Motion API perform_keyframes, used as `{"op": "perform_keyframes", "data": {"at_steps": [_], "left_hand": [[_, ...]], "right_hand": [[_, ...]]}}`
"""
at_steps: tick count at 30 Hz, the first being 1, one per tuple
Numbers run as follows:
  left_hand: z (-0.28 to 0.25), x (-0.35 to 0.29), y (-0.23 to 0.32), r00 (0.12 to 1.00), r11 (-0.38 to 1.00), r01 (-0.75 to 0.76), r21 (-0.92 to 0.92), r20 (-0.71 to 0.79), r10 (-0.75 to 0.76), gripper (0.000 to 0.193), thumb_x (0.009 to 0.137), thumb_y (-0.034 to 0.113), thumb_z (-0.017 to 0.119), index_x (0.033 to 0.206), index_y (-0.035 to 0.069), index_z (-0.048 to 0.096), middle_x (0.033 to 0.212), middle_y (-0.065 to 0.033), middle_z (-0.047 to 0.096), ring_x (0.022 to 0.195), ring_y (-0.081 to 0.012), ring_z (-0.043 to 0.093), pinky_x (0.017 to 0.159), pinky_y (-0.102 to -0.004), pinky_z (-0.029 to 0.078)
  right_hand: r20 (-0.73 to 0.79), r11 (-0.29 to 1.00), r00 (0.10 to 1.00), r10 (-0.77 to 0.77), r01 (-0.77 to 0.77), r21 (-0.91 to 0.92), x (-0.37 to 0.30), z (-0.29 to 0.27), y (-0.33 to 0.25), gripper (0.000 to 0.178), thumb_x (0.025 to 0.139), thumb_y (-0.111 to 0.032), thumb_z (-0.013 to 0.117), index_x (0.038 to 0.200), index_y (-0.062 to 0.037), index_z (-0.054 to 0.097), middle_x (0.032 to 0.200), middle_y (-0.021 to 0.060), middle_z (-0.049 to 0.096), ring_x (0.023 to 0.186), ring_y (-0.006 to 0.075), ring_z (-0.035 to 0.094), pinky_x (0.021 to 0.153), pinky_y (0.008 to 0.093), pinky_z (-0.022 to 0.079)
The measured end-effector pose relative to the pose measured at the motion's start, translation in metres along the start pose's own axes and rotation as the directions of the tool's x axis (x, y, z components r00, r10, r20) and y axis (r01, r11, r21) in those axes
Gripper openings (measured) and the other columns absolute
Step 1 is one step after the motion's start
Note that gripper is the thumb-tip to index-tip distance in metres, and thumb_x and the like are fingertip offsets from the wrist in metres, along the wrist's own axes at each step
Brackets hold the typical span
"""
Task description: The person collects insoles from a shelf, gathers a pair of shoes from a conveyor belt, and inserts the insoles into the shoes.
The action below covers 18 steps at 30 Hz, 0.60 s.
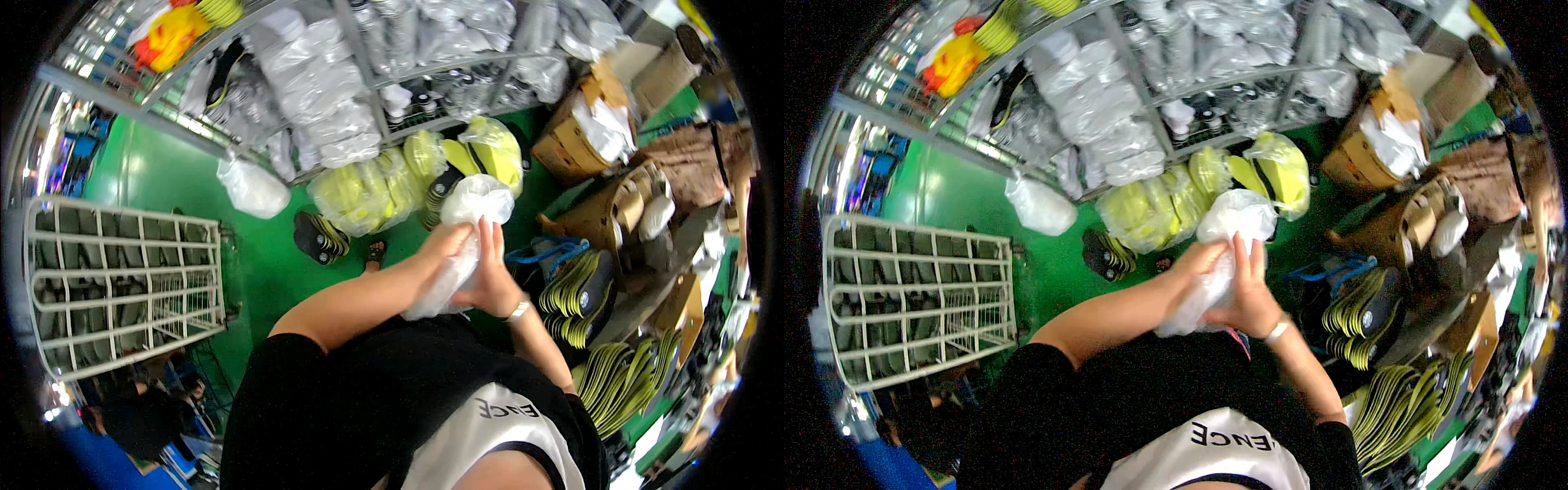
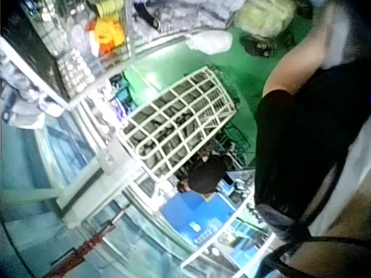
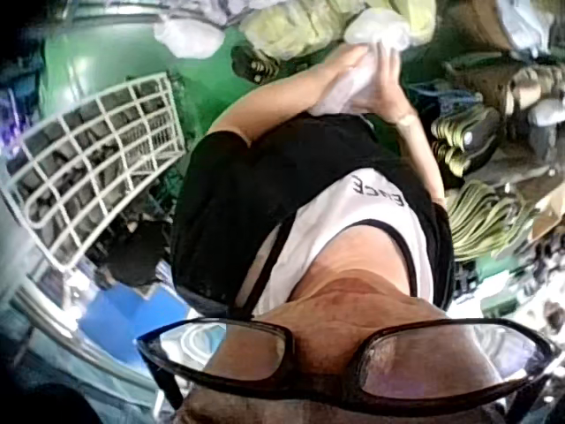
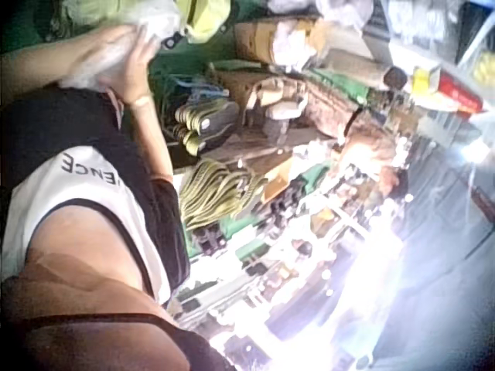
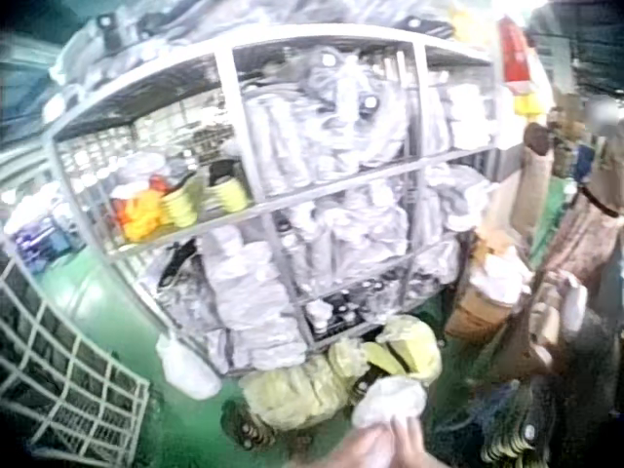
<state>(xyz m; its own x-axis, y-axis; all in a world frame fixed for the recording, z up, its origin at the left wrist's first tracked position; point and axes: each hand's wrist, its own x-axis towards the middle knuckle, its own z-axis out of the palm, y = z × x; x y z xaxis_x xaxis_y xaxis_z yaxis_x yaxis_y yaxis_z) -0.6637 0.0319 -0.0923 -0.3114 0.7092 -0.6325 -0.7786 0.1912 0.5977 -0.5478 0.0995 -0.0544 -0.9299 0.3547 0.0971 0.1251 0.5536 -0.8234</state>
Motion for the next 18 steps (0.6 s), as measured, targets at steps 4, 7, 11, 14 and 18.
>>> {"op": "perform_keyframes", "data": {"at_steps": [4, 7, 11, 14, 18], "left_hand": [[-0.023, -0.016, 0.021, 0.998, 0.997, 0.045, 0.064, -0.04, -0.042, 0.036, 0.078, 0.031, 0.052, 0.098, 0.002, 0.055, 0.085, -0.0069, 0.058, 0.074, -0.0164, 0.055, 0.064, -0.0314, 0.044], [-0.055, -0.02, 0.054, 0.981, 0.728, 0.111, 0.676, 0.041, -0.188, 0.054, 0.075, 0.049, 0.052, 0.104, 0.003, 0.054, 0.101, -0.0119, 0.054, 0.089, -0.0196, 0.053, 0.08, -0.031, 0.04], [-0.106, -0.019, 0.06, 0.95, 0.822, -0.191, 0.536, -0.109, 0.292, 0.096, 0.061, 0.062, 0.059, 0.13, 0.01, 0.019, 0.129, -0.0224, 0.024, 0.119, -0.0324, 0.026, 0.094, -0.0448, 0.025], [-0.126, -0.04, 0.088, 0.986, 0.997, -0.009, -0.079, 0.165, 0.022, 0.12, 0.052, 0.06, 0.068, 0.13, 0.017, -0.013, 0.13, -0.0201, 0.021, 0.12, -0.0379, 0.019, 0.09, -0.0604, 0.015], [-0.203, -0.019, 0.096, 0.972, 0.754, -0.102, -0.649, 0.098, 0.215, 0.035, 0.076, 0.032, 0.058, 0.1, 0.008, 0.052, 0.09, -0.0034, 0.056, 0.083, -0.0158, 0.054, 0.075, -0.029, 0.043]], "right_hand": [[-0.035, 0.989, 0.994, 0.106, -0.109, -0.101, 0.022, 0.041, 0.01, 0.089, 0.048, -0.013, 0.073, 0.124, -0.0093, 0.027, 0.116, 0.0216, 0.039, 0.104, 0.0375, 0.043, 0.083, 0.0364, 0.041], [-0.137, 0.991, 0.987, 0.082, -0.095, -0.092, 0.044, 0.042, 0.035, 0.07, 0.05, -0.01, 0.072, 0.114, -0.0085, 0.043, 0.1, 0.0151, 0.051, 0.091, 0.0323, 0.052, 0.077, 0.0358, 0.044], [-0.551, 0.82, 0.83, -0.084, -0.257, -0.512, 0.106, 0.028, 0.014, 0.061, 0.055, -0.013, 0.071, 0.111, -0.0094, 0.046, 0.095, 0.0129, 0.051, 0.085, 0.0313, 0.052, 0.069, 0.037, 0.045], [-0.32, 0.886, 0.934, -0.159, -0.008, -0.463, 0.143, 0.077, -0.012, 0.056, 0.056, -0.013, 0.07, 0.107, -0.008, 0.048, 0.095, 0.0125, 0.054, 0.087, 0.0283, 0.053, 0.066, 0.034, 0.046], [0.181, 0.998, 0.983, 0.043, -0.05, 0.033, 0.186, 0.171, -0.039, 0.052, 0.049, -0.014, 0.069, 0.098, -0.0072, 0.055, 0.095, 0.0114, 0.056, 0.089, 0.0267, 0.052, 0.077, 0.0345, 0.04]]}}
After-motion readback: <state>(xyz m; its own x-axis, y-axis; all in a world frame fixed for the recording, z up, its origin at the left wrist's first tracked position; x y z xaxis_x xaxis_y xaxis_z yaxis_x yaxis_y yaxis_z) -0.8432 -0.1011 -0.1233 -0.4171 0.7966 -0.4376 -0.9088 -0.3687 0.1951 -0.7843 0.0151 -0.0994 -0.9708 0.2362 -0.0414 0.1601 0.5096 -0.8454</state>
